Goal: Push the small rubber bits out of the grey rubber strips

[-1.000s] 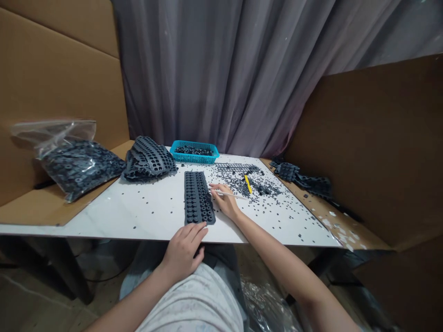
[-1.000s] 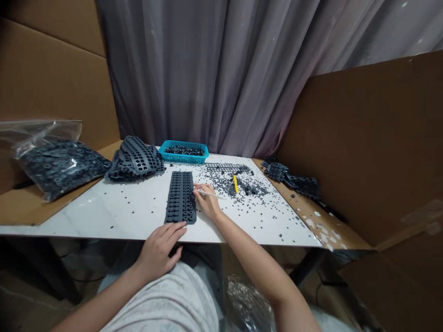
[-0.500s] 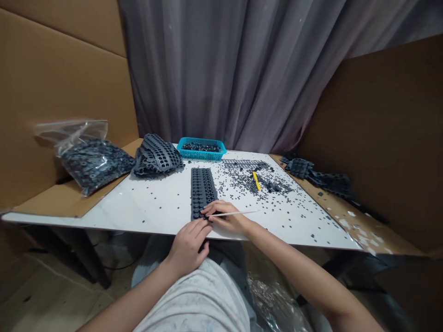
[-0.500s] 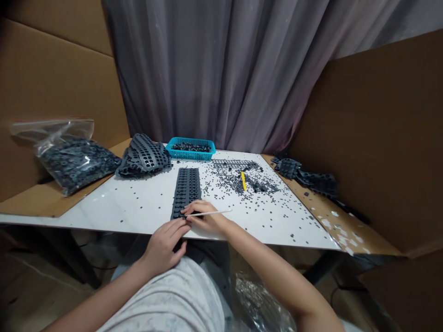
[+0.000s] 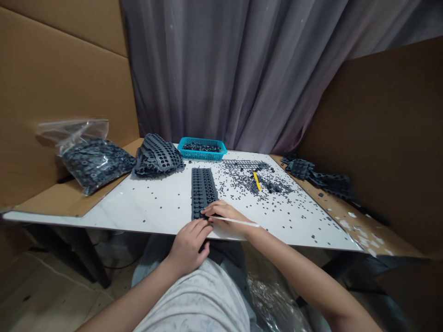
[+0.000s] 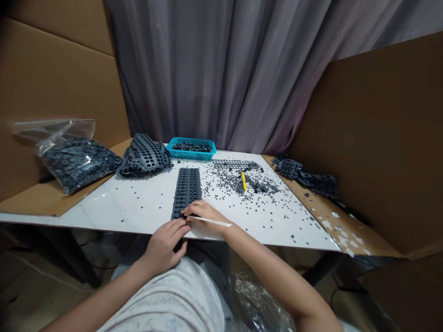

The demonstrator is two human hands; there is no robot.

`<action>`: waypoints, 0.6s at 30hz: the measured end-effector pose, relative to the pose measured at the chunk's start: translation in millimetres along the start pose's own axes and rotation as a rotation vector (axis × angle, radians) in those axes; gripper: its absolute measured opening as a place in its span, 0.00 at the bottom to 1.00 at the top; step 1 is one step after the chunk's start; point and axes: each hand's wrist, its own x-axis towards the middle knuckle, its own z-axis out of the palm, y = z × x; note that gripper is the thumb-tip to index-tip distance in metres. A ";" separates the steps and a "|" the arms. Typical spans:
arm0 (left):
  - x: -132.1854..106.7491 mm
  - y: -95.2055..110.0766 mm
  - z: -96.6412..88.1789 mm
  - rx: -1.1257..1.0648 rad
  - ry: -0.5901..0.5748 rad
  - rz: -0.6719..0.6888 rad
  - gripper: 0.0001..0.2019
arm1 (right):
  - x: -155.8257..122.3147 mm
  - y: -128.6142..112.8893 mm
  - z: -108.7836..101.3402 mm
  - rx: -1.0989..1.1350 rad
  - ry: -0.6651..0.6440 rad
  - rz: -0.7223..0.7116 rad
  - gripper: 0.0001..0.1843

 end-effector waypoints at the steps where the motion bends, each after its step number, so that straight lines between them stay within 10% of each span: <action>1: -0.4 -0.1 0.1 -0.002 0.003 -0.002 0.17 | 0.2 0.9 0.5 -0.030 -0.015 0.002 0.07; 18: 0.6 -1.1 1.6 -0.046 0.005 -0.024 0.17 | 0.0 14.3 3.8 -0.148 0.174 0.028 0.10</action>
